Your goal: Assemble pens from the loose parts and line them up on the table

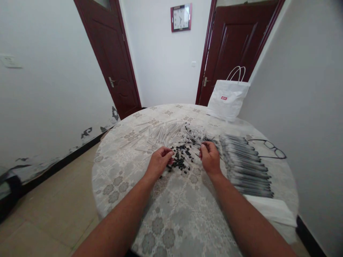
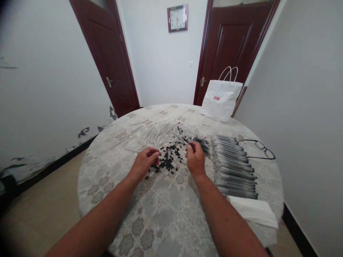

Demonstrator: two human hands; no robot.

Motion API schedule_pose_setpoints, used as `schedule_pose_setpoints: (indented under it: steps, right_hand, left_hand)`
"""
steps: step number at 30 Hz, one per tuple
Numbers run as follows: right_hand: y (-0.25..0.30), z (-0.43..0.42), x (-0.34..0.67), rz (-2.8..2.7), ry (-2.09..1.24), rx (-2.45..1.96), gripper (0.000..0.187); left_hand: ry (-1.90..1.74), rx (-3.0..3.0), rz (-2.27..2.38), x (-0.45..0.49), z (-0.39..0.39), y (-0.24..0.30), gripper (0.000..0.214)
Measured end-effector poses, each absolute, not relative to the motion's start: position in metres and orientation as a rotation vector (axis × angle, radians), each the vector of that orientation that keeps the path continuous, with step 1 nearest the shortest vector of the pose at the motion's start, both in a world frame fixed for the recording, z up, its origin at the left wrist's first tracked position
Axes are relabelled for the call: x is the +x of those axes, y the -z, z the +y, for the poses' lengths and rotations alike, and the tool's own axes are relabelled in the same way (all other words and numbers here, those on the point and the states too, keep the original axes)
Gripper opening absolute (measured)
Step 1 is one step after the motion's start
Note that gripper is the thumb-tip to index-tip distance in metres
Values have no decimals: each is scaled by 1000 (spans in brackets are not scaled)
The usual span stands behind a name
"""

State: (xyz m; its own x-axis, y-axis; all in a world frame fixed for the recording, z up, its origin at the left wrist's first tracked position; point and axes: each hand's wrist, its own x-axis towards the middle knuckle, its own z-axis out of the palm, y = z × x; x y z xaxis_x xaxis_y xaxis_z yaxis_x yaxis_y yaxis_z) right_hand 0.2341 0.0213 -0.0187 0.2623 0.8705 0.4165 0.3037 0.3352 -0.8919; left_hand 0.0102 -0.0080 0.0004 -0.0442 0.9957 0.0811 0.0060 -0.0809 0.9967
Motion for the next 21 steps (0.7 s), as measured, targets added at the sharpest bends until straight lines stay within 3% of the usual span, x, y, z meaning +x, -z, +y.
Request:
schedule_pose_setpoints:
  steps: [5, 10, 13, 21]
  right_hand:
    - [24, 31, 242, -1169, -579, -1225, 35]
    - [20, 29, 241, -1174, -588, -1203, 32]
    - [18, 28, 241, -1175, -596, -1199, 30]
    - [18, 30, 243, -1136, -588, -1191, 29]
  left_hand:
    - [-1091, 1816, 1365, 22, -7, -5, 13]
    - [-662, 2495, 1349, 46, -12, 0, 25]
    - [-455, 2674, 1397, 58, -11, 3, 29]
    - [-403, 2838, 1335, 91, 8, 6, 25]
